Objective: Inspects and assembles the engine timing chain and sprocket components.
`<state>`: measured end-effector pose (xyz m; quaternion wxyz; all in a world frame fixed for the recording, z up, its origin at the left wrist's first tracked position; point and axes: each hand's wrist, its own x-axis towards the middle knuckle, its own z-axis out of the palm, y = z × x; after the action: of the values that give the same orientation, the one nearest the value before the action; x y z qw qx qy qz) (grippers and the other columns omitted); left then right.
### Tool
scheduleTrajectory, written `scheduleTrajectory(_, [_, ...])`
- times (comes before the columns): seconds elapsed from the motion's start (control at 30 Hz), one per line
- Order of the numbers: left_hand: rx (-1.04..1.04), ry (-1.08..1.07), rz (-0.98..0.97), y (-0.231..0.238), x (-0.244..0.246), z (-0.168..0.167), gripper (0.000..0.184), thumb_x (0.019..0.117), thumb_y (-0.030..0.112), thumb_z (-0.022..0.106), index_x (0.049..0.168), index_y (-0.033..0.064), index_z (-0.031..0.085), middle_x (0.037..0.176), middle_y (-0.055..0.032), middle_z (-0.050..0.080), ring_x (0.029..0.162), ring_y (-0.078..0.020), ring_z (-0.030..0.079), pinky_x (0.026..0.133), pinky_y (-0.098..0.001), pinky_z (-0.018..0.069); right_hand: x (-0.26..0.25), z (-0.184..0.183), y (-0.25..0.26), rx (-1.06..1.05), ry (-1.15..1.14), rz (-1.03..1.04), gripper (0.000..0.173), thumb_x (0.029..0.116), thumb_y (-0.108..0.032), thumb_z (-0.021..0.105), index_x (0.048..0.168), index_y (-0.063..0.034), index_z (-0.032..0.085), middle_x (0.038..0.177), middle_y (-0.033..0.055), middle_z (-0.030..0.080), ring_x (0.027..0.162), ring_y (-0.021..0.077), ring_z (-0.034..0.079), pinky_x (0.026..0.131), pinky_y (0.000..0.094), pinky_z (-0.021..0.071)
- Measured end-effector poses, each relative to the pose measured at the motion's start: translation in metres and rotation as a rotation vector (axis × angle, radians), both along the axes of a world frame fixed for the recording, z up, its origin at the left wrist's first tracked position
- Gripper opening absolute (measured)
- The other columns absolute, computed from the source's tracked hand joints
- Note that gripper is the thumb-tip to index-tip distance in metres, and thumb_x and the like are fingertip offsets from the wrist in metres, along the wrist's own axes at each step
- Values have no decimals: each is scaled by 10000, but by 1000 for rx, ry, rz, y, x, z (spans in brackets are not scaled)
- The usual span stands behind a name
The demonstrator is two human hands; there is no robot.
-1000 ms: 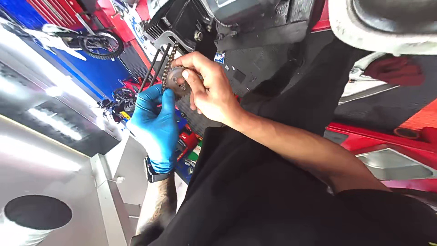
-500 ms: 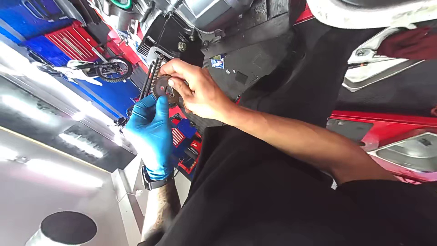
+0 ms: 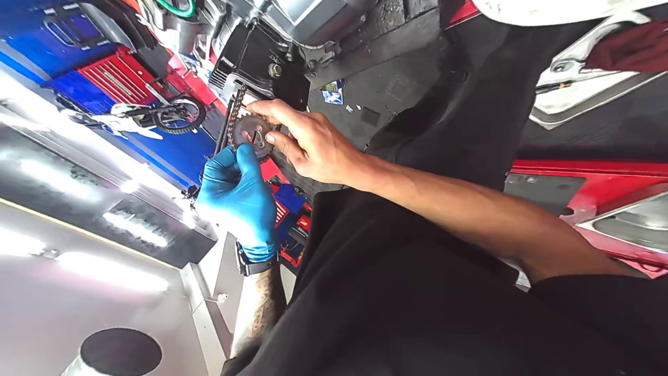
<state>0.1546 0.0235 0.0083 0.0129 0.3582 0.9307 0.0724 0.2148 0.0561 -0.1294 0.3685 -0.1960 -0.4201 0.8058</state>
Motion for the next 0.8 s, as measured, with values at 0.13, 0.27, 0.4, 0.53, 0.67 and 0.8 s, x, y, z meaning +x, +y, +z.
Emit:
scheduleTrajectory(0.13, [5,2,3,1,1,-1,44,951,109,719,933,74,699,690,74,657,559,-6,606,510,-195,523,-1,5,1,-162,33,-17,349,1019,-59,584,1365,-26,619,1126,75,738,735,87,682,651,258,589])
scheduleTrajectory(0.27, [-41,-12,-20,-1,0,4,65,964,131,713,976,71,692,739,72,685,599,-6,640,534,-196,551,0,15,6,-430,96,29,315,1014,-25,594,1325,-22,647,1073,90,730,602,107,660,502,274,580])
scheduleTrajectory(0.4, [-90,-20,-18,-2,-2,8,89,969,166,714,986,84,685,736,82,667,556,4,606,482,-191,523,1,16,9,-532,152,53,327,1018,-2,580,1339,-10,642,1049,133,703,505,129,601,406,281,531])
scheduleTrajectory(0.53, [-86,-41,-27,-1,-3,10,69,966,146,721,991,86,697,750,85,688,602,9,632,534,-179,539,2,18,11,-557,174,61,321,1015,18,571,1326,-12,645,1045,138,703,494,125,592,401,274,524])
scheduleTrajectory(0.67, [-84,-70,-43,-1,-5,11,71,970,136,713,1006,77,695,751,83,685,576,4,620,507,-184,530,0,20,14,-655,193,52,268,1014,32,569,1261,4,667,1034,145,717,473,125,582,376,265,500])
scheduleTrajectory(0.8, [-64,-106,-42,-1,-7,12,77,979,132,702,1020,67,695,761,72,686,559,-11,615,486,-194,529,1,25,20,-729,168,68,240,1011,30,581,1222,4,692,1021,141,738,449,116,559,361,253,468])
